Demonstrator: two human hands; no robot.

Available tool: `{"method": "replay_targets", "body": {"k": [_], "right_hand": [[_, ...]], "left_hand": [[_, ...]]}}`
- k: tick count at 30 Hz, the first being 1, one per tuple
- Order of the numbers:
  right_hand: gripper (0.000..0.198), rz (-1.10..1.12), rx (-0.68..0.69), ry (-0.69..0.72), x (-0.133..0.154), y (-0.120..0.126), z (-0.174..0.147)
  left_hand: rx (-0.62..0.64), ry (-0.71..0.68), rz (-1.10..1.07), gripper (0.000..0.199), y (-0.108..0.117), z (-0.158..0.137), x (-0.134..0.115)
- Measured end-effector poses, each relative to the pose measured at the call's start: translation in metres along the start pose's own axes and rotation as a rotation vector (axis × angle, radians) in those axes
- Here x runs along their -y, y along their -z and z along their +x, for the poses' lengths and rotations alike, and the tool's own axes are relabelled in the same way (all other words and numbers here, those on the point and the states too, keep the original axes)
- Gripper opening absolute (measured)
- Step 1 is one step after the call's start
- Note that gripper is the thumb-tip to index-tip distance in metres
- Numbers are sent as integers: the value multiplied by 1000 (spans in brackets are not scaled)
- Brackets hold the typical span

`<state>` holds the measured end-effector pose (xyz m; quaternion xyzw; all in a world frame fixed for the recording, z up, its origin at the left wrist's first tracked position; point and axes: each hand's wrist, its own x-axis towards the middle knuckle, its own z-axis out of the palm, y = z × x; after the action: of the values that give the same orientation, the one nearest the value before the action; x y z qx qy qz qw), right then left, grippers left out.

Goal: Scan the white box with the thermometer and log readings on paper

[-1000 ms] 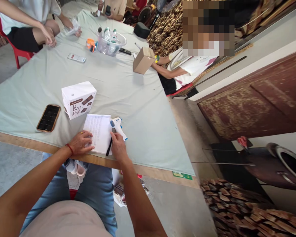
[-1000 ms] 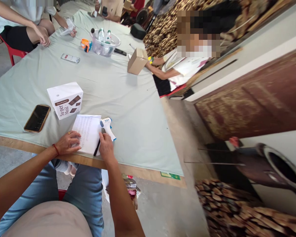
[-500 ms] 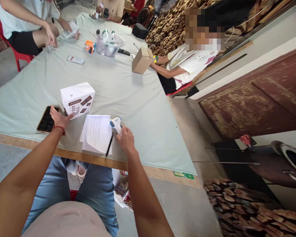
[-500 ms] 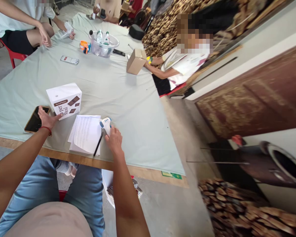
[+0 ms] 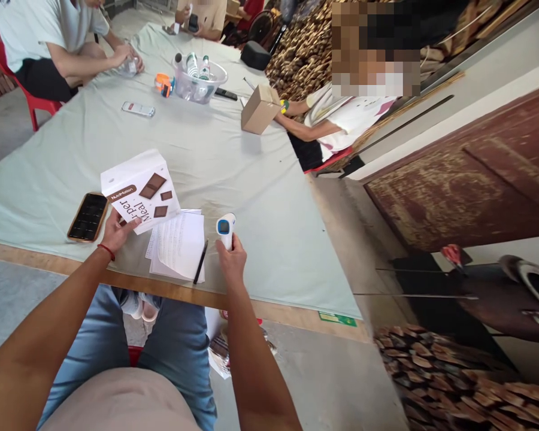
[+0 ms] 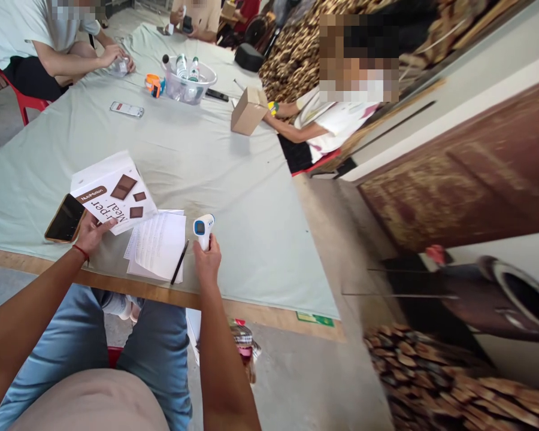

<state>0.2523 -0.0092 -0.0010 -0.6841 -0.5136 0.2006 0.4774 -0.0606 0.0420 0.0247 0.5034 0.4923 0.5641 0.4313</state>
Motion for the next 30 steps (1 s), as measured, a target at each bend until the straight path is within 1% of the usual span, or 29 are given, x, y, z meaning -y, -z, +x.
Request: {"method": "replay_targets", "body": {"k": [2,4,5,6,8,11,13,15,18,26,30], "right_hand": [[40,173,-54,-148,21,2,-9],[37,349,-78,-233,46,1,-19],[34,429,-44,-247,57,0,-24],[30,503,17,-244,67,-2,-30],[26,592,97,-259,84,-7,-41],[26,614,221,-285,97,-18,-59],[28,590,288,-285,98,-26,-70],[29,563,320,-283,98,-35,-79],[29,562,303,-283,101,-44,-80],[30,589,234,-217,124,-63,-44],[29,577,202,-201,127,-69,-39]], "left_hand": [[86,28,-14,68,-2,-7,0],[165,30,7,74,-4,-11,1],[188,17,30,76,-6,-13,2],[192,-4,67,78,-8,-14,4],[154,-65,190,74,-12,-17,7],[99,-156,402,66,-15,-22,12],[111,-195,483,63,-16,-24,14],[128,-223,530,63,-17,-25,16],[130,-257,582,65,-17,-24,20],[127,-225,613,59,-16,-22,32],[130,-228,603,57,-15,-22,34]]}}
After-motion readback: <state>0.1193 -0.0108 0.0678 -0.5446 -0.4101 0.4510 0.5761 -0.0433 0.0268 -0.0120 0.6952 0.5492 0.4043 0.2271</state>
